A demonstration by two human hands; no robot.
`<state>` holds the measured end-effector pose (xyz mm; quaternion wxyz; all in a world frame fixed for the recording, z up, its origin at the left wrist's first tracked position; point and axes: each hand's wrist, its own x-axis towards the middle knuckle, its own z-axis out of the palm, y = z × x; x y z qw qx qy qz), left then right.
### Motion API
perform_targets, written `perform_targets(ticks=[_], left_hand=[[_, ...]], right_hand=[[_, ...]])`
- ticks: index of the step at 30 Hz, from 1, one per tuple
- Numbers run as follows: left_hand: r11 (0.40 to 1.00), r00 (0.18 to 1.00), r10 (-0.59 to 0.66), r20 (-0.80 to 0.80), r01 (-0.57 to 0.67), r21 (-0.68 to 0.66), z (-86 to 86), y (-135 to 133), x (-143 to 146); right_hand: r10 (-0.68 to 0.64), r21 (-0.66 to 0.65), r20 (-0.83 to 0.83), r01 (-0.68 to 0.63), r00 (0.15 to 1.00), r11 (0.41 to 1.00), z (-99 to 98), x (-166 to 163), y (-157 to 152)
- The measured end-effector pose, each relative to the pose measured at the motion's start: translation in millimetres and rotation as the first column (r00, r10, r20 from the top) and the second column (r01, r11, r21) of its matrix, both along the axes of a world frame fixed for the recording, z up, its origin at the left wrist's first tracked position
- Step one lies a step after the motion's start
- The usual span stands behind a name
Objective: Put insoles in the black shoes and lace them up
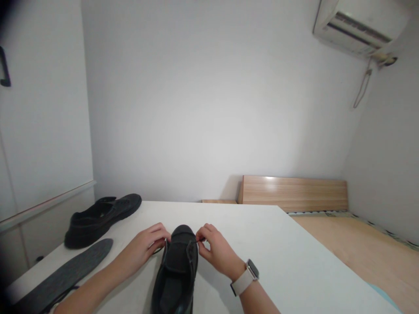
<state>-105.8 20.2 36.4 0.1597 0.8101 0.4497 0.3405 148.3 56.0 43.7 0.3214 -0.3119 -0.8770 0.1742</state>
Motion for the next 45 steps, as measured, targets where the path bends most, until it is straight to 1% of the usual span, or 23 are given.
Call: perform_targets(ticks=[3,8,12,16,18,21,23,25,26,28,30,32,35,38,42,44,45], left_hand=[[1.000,1.000,0.014,0.008,-0.014,-0.004,-0.3,0.7,1.1],[1.000,1.000,0.016,0.017,-0.016,-0.003,1.5,-2.5,4.9],[1.000,0.999,0.012,0.043,-0.011,-0.014,8.6,-10.0,9.2],[0.997,0.996,0.037,0.086,-0.031,-0.071,16.6,-18.3,14.3],[0.994,0.994,0.057,0.095,-0.047,-0.100,18.8,-20.6,16.8],[0.990,0.992,0.078,0.101,-0.065,-0.128,20.7,-21.4,19.6],[0.987,0.991,0.099,0.090,-0.086,-0.137,21.8,-20.2,21.0],[0.980,0.988,0.147,0.054,-0.138,-0.144,22.9,-17.5,22.2],[0.974,0.984,0.179,0.022,-0.174,-0.148,23.6,-15.5,23.0],[0.959,0.968,0.238,-0.075,-0.246,-0.140,25.8,-10.7,25.2],[0.948,0.943,0.270,-0.194,-0.296,-0.116,29.5,-5.8,28.9],[0.944,0.918,0.280,-0.282,-0.317,-0.093,34.6,-2.3,34.4],[0.937,0.895,0.287,-0.340,-0.336,-0.092,43.1,-0.7,43.8],[0.933,0.883,0.299,-0.362,-0.351,-0.086,48.1,-2.2,50.7],[0.926,0.879,0.334,-0.340,-0.374,-0.057,46.5,-5.5,53.0],[0.925,0.886,0.350,-0.306,-0.377,-0.035,45.6,-7.2,52.3],[0.928,0.893,0.353,-0.279,-0.373,-0.022,46.4,-8.1,51.9]], right_hand=[[-0.028,0.040,0.037,0.027,0.999,0.999,2.6,1.9,-2.1],[-0.020,0.065,0.103,0.013,0.994,0.998,5.2,4.7,-3.8],[-0.060,0.121,0.112,0.047,0.992,0.992,3.5,1.0,-5.4],[-0.131,0.213,0.100,0.108,0.986,0.971,1.5,-6.8,-7.7],[-0.140,0.178,0.073,0.125,0.987,0.976,1.4,-9.7,-8.5],[-0.116,0.056,0.052,0.114,0.992,0.992,4.3,-12.7,-12.4],[-0.138,-0.013,0.051,0.139,0.989,0.990,9.9,-15.0,-19.4],[-0.179,-0.047,0.068,0.182,0.982,0.982,18.2,-18.7,-30.2],[-0.194,-0.043,0.100,0.199,0.976,0.979,22.6,-21.2,-36.1],[-0.226,0.021,0.221,0.227,0.949,0.974,30.6,-28.0,-46.8],[-0.280,0.111,0.361,0.257,0.889,0.960,36.3,-36.9,-53.5],[-0.339,0.172,0.468,0.292,0.816,0.941,39.3,-47.2,-55.3],[-0.394,0.222,0.535,0.326,0.748,0.919,40.6,-60.2,-51.9],[-0.416,0.234,0.533,0.344,0.737,0.909,39.2,-65.1,-47.0],[-0.444,0.248,0.493,0.368,0.749,0.896,33.7,-60.8,-41.5],[-0.443,0.261,0.425,0.362,0.790,0.895,30.6,-57.5,-38.6],[-0.427,0.249,0.346,0.357,0.836,0.900,29.4,-56.1,-37.1]])
